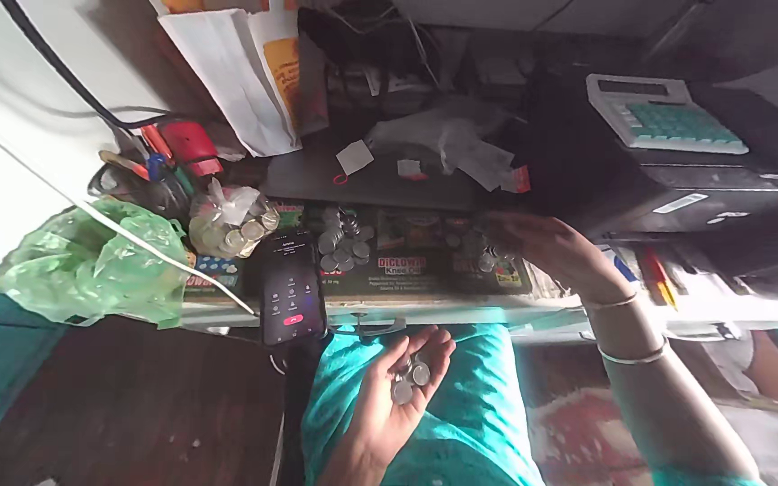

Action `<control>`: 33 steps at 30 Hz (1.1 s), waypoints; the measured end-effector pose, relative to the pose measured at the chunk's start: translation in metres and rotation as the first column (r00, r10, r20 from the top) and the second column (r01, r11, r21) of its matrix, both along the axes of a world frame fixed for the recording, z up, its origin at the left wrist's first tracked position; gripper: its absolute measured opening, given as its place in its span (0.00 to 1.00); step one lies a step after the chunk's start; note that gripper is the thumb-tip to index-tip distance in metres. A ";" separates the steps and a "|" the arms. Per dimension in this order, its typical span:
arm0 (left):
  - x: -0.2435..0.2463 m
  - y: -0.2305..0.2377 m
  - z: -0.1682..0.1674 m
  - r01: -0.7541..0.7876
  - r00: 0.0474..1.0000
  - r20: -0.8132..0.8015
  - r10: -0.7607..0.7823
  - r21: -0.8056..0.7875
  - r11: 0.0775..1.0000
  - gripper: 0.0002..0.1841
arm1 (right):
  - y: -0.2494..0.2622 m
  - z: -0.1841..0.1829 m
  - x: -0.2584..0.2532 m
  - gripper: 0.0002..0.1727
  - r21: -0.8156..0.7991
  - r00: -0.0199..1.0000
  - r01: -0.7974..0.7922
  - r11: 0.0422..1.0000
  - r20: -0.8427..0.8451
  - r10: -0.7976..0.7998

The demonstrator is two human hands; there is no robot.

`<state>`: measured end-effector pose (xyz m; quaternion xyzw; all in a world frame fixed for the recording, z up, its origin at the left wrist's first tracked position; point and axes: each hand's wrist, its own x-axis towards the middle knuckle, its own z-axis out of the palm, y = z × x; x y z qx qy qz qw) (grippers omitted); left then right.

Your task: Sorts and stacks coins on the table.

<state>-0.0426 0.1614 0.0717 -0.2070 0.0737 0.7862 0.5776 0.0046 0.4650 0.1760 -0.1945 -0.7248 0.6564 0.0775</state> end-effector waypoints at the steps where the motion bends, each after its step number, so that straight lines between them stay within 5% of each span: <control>1: 0.000 0.000 0.000 -0.001 1.000 0.002 0.001 -0.007 1.000 0.25 | 0.000 0.002 0.000 0.20 -0.067 1.000 -0.013 0.998 -0.023 0.011; 6: -0.002 -0.001 -0.001 0.006 1.000 -0.008 -0.005 0.020 1.000 0.26 | 0.002 0.003 0.003 0.19 -0.159 0.999 -0.047 0.986 -0.025 0.044; 12: -0.001 -0.001 -0.002 0.008 1.000 -0.008 -0.008 0.019 1.000 0.26 | 0.006 -0.009 -0.002 0.09 0.245 0.996 0.077 0.966 0.025 -0.085; 16: 0.000 -0.001 -0.001 0.007 1.000 -0.005 -0.007 0.017 1.000 0.27 | 0.007 -0.010 -0.006 0.08 0.367 0.986 0.099 0.925 0.086 -0.140; 24: -0.001 -0.001 -0.002 0.001 1.000 -0.012 -0.001 0.019 1.000 0.26 | 0.014 0.003 0.001 0.16 0.072 0.999 0.031 0.997 0.024 -0.033; 33: 0.000 -0.001 -0.001 0.008 1.000 -0.004 -0.008 0.012 1.000 0.26 | 0.011 -0.009 -0.006 0.08 0.449 0.984 0.128 0.884 0.052 -0.169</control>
